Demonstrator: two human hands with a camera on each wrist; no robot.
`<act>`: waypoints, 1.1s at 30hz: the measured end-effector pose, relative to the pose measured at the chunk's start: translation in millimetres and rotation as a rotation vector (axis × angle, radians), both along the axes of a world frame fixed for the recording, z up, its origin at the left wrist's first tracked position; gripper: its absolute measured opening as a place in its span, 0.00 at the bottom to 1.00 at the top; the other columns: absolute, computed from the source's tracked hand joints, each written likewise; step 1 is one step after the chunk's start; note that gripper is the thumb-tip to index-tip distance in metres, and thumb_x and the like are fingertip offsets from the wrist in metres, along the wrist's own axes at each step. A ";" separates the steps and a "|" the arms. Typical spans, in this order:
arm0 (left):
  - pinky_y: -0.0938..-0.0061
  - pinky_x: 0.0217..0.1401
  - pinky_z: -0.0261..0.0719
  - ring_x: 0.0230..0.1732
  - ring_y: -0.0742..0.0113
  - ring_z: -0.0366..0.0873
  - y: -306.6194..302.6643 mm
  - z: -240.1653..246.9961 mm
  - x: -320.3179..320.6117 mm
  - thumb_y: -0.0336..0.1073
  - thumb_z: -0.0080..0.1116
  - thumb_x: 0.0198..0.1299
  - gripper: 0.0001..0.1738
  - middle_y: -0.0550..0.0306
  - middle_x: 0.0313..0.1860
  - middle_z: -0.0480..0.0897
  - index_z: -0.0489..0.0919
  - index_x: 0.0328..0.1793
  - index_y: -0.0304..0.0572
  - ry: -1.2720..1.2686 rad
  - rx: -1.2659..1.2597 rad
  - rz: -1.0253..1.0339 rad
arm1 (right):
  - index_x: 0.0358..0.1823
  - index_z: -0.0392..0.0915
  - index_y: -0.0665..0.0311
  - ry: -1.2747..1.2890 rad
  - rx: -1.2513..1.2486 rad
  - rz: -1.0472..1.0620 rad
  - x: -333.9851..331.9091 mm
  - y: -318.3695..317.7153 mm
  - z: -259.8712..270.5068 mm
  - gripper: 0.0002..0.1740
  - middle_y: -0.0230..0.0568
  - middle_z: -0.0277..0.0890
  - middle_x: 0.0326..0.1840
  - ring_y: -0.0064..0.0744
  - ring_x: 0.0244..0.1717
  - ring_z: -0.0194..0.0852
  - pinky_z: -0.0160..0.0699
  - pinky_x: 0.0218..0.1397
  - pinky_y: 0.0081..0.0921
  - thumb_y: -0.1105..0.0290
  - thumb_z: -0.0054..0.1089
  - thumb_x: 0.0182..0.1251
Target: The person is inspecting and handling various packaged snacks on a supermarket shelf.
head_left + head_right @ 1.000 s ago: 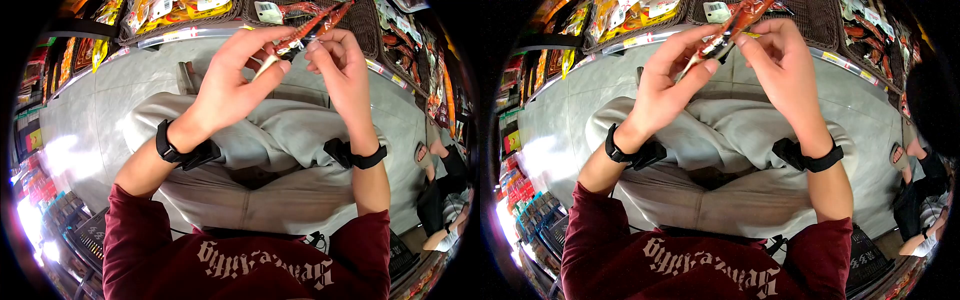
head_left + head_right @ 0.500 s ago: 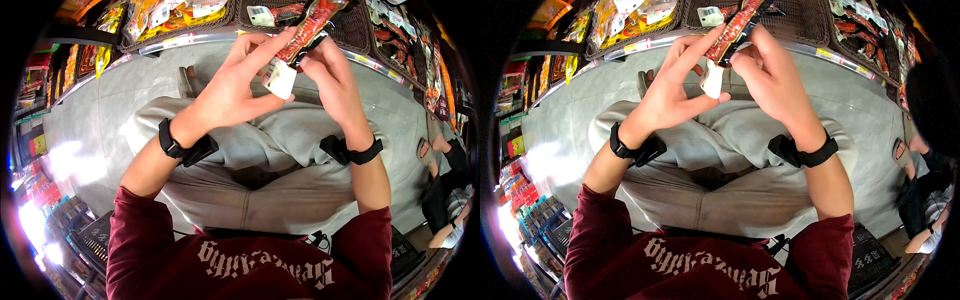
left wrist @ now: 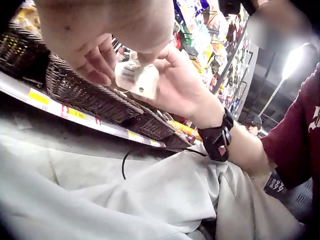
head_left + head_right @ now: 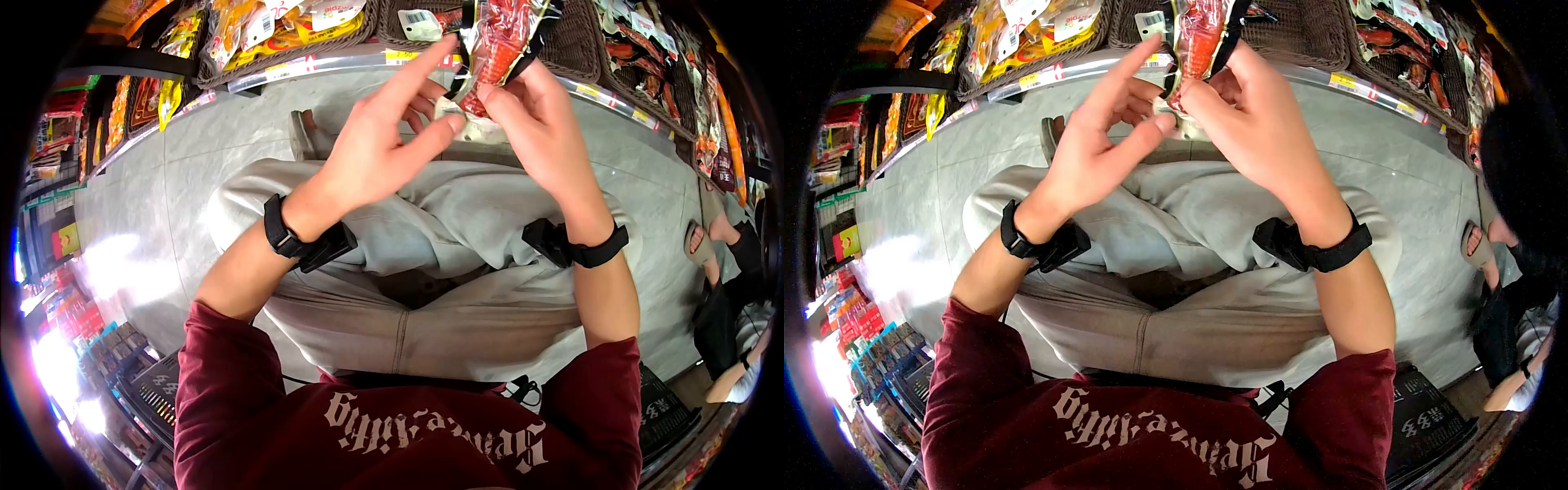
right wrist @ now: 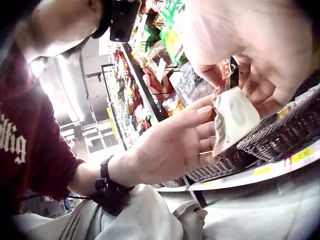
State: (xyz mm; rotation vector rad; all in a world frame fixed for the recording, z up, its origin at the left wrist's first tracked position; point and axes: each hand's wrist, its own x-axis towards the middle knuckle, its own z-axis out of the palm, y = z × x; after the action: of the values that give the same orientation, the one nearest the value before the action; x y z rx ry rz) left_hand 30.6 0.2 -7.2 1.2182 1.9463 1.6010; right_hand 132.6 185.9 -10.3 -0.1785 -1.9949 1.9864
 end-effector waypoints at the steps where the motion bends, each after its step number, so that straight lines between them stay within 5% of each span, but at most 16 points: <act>1: 0.73 0.45 0.83 0.42 0.70 0.80 -0.3 -0.8 -1.7 0.33 0.73 0.66 0.45 0.57 0.47 0.85 0.65 0.88 0.49 -0.003 0.000 0.003 | 0.60 0.79 0.66 0.019 0.023 -0.018 -1.1 0.5 -2.2 0.13 0.30 0.84 0.45 0.15 0.41 0.78 0.79 0.45 0.21 0.73 0.62 0.77; 5: 0.76 0.43 0.80 0.38 0.75 0.78 -2.0 3.2 -5.8 0.32 0.72 0.68 0.35 0.62 0.40 0.83 0.74 0.80 0.45 -0.121 0.026 0.084 | 0.59 0.80 0.66 0.033 -0.020 -0.022 -4.2 -0.4 -2.8 0.13 0.29 0.84 0.46 0.13 0.42 0.76 0.76 0.45 0.20 0.73 0.62 0.77; 7: 0.77 0.52 0.82 0.44 0.76 0.82 -5.9 11.7 -6.6 0.26 0.65 0.73 0.30 0.63 0.44 0.83 0.73 0.80 0.38 -0.059 -0.128 0.020 | 0.60 0.80 0.66 -0.002 -0.025 -0.016 -3.9 -0.1 -1.9 0.13 0.29 0.84 0.46 0.13 0.42 0.76 0.76 0.46 0.20 0.73 0.62 0.77; 20: 0.77 0.50 0.82 0.40 0.77 0.81 -1.4 5.1 -11.1 0.26 0.68 0.71 0.27 0.64 0.37 0.82 0.77 0.74 0.35 -0.048 -0.169 0.078 | 0.59 0.82 0.64 0.019 0.045 -0.020 -7.4 2.1 -15.7 0.14 0.30 0.86 0.46 0.15 0.43 0.81 0.80 0.48 0.22 0.71 0.67 0.75; 26: 0.76 0.52 0.81 0.43 0.77 0.81 0.8 -5.1 -13.7 0.27 0.69 0.71 0.19 0.64 0.41 0.84 0.80 0.66 0.33 -0.060 -0.176 0.064 | 0.60 0.79 0.64 0.024 0.193 -0.027 -7.2 4.7 -13.1 0.16 0.37 0.87 0.48 0.24 0.39 0.87 0.83 0.42 0.26 0.70 0.69 0.74; 28: 0.78 0.42 0.80 0.36 0.78 0.78 2.9 -14.0 -15.1 0.31 0.73 0.68 0.16 0.64 0.37 0.84 0.81 0.57 0.35 -0.087 -0.050 0.057 | 0.61 0.78 0.64 0.012 0.194 -0.052 -5.9 1.6 -5.0 0.18 0.38 0.87 0.49 0.25 0.40 0.88 0.83 0.41 0.27 0.70 0.69 0.74; 33: 0.78 0.43 0.80 0.37 0.78 0.78 0.3 -15.1 -11.7 0.31 0.73 0.68 0.15 0.63 0.38 0.83 0.80 0.55 0.36 -0.090 -0.047 0.064 | 0.65 0.74 0.65 0.008 0.200 -0.089 -6.1 1.4 -5.6 0.22 0.40 0.86 0.52 0.27 0.42 0.89 0.83 0.40 0.27 0.69 0.69 0.74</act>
State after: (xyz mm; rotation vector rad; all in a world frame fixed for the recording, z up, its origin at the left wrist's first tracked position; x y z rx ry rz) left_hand 18.8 0.5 -22.3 1.0575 1.9732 1.6030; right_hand 126.5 187.3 -15.8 -0.2085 -2.1264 1.7187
